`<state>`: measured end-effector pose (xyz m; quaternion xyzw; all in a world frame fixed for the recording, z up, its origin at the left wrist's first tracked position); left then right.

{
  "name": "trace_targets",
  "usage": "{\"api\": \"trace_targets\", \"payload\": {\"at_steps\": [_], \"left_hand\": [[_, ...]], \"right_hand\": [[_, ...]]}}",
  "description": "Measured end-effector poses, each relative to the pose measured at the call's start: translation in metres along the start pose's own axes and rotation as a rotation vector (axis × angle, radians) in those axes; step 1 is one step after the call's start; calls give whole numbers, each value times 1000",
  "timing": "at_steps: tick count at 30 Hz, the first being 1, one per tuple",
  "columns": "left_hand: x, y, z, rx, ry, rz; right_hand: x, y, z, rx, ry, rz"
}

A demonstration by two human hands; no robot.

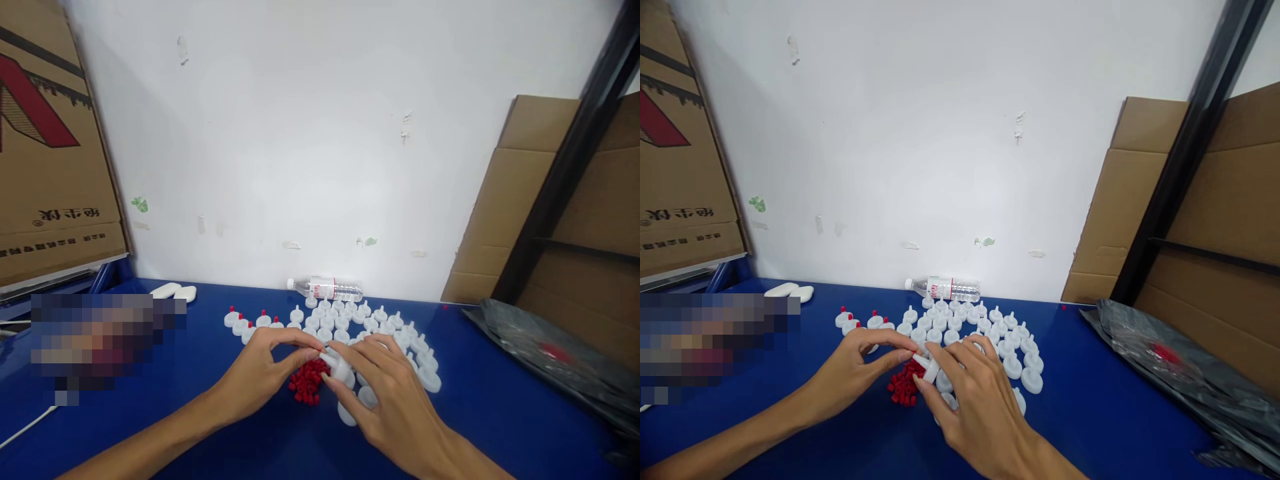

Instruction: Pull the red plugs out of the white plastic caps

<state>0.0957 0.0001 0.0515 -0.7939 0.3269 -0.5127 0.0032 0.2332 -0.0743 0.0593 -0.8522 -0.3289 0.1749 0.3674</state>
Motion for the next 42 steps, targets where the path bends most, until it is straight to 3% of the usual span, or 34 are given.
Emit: {"api": "trace_targets", "payload": {"at_steps": [15, 19, 24, 26, 30, 36, 42], "left_hand": [[-12, 0, 7, -46, 271, -70], [-5, 3, 9, -66, 26, 12], [6, 11, 18, -104, -370, 342], [7, 14, 23, -132, -447, 406], [11, 17, 27, -151, -468, 380], [14, 19, 30, -225, -337, 280], [11, 22, 28, -221, -244, 226]], "right_hand": [[-3, -2, -1, -6, -5, 2], [-1, 2, 8, -72, -12, 5], [-3, 5, 12, -91, -7, -25], [-6, 4, 10, -79, 11, -45], [-16, 0, 3, -42, 5, -102], [-25, -4, -2, -18, 7, -157], [-25, -3, -1, -40, -5, -159]]}}
Point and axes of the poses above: each hand's wrist, its own y-axis away from the middle knuckle, its own z-axis out of the palm, x = y × z, the point moved 9 cm from there along -y, towards the middle knuckle, and after that the axes turned 5 degrees about -z, right-handed, at the moved point
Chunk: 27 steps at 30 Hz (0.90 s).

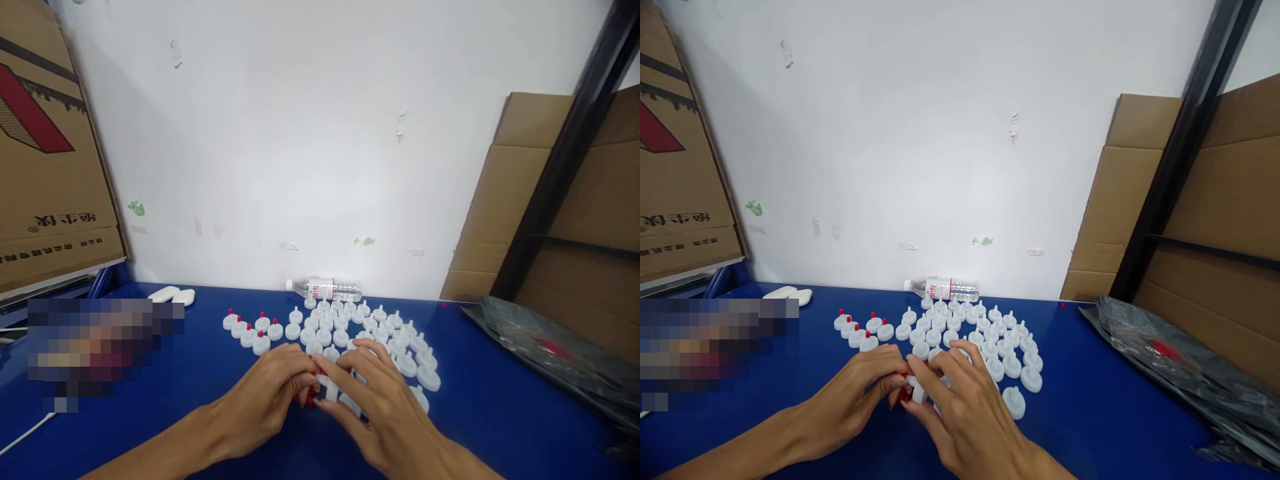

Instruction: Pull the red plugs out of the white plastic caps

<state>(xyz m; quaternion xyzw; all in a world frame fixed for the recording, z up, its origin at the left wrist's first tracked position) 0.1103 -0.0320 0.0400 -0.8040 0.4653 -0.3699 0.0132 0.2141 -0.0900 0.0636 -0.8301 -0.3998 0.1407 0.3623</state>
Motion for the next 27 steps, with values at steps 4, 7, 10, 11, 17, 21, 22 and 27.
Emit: {"api": "trace_targets", "payload": {"at_steps": [4, 7, 10, 11, 17, 21, 22, 27], "left_hand": [[2, 0, 1, -9, 34, -19], [1, -2, 0, -12, 29, -36], [1, -5, -5, 37, 1, -39], [1, -6, -10, 86, 2, -36], [-11, -7, -57, 410, -85, -75], [-26, -14, -59, 197, -503, -19], [-32, -15, -57, 135, -592, -10], [-59, -16, -60, 67, -778, -38]], "right_hand": [[-3, -2, 0, -19, -21, -13], [-1, -1, 2, -22, -24, -7], [6, 0, 4, 0, 5, 18], [8, 1, 3, 10, 20, 32], [17, -3, -5, -5, 31, 118], [19, -2, -7, -6, -5, 139], [18, -2, -6, -7, -14, 139], [15, 0, 0, -8, -60, 128]]}}
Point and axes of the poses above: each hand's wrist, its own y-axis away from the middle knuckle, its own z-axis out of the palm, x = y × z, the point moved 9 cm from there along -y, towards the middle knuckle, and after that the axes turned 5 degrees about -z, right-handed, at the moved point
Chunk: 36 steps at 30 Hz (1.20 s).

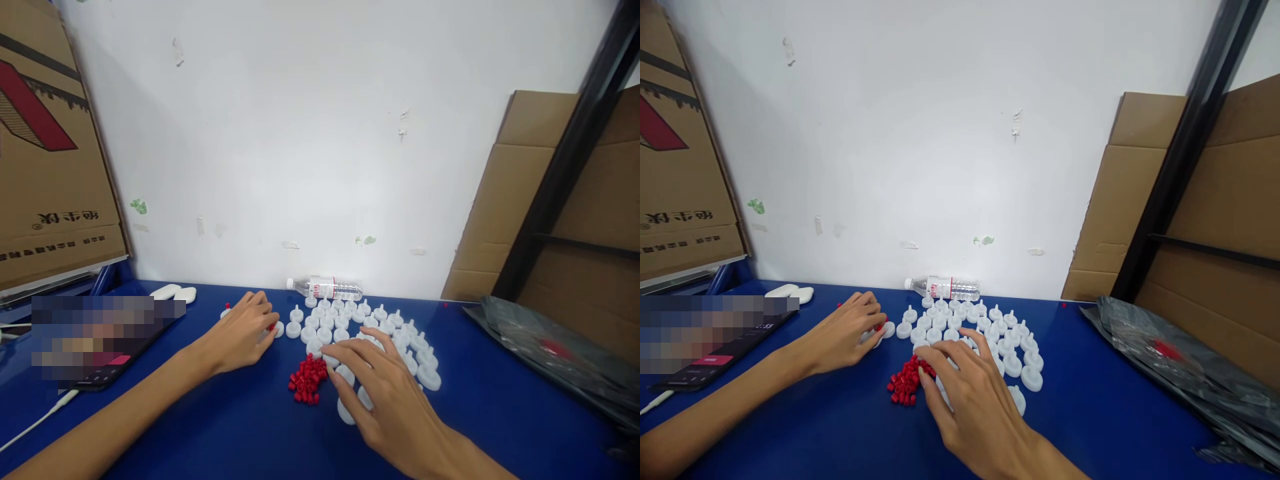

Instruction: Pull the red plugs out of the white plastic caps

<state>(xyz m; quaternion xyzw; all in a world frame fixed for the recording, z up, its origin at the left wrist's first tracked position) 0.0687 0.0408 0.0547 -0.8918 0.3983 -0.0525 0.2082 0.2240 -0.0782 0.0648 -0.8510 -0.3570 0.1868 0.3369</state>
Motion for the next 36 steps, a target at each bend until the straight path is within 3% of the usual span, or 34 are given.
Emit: {"api": "trace_targets", "payload": {"at_steps": [5, 16, 23, 30, 36], "left_hand": [[-8, -1, 6, 4, 7, -31], [6, 3, 11, 2, 107, -61], [17, 7, 30, -28, 77, 97], [16, 2, 12, 66, 135, 105], [40, 10, -25, 327, 446, 134]], "right_hand": [[-1, -1, 0, -13, -44, 12], [-4, -2, 1, -15, -73, -5], [-5, -2, 0, -3, -72, -9], [-3, -2, 3, -28, -56, -3], [9, 4, 10, -80, 26, 82]]}}
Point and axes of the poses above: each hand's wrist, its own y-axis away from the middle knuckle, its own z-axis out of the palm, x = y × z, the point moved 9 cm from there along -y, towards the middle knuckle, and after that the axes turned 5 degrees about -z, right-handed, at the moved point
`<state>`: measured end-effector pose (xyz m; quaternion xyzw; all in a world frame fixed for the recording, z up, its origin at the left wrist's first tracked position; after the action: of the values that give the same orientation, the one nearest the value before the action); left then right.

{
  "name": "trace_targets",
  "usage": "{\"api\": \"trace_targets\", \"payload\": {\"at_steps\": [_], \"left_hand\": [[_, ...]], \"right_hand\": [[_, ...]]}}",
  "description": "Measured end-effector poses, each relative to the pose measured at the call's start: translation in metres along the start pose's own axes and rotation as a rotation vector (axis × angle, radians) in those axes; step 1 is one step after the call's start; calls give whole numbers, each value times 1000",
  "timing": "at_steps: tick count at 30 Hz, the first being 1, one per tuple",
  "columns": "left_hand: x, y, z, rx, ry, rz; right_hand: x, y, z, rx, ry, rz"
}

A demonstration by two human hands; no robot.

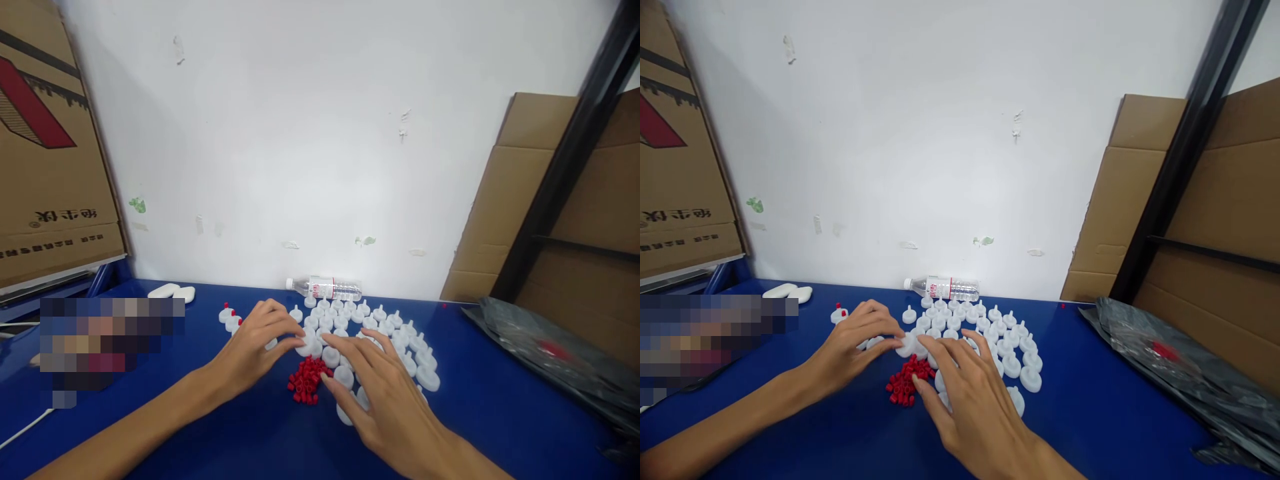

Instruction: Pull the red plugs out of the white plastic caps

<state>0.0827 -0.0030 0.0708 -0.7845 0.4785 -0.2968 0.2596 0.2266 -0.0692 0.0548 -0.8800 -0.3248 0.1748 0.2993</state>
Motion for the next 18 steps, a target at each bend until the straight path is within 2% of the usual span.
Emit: {"api": "trace_targets", "payload": {"at_steps": [6, 10, 14, 18], "left_hand": [[32, 1, 3, 37, 272, -30], [27, 2, 7, 20, 223, -50], [7, 3, 22, -134, 87, -116], [-3, 8, 37, -324, -34, -101]], "right_hand": [[-4, 2, -2, 53, -24, -60], [-3, 0, -8, 113, -24, -58], [7, 1, -14, 173, 40, 2], [9, 2, -15, 180, 73, 6]]}}
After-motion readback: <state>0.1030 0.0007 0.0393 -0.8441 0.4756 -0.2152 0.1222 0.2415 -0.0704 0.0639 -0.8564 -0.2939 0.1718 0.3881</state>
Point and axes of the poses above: each hand's wrist, its own y-axis away from the middle knuckle, its own z-axis out of the palm, x = y × z, the point moved 9 cm from there along -y, towards the middle knuckle, and after that the axes turned 5 degrees about -z, right-handed, at the moved point
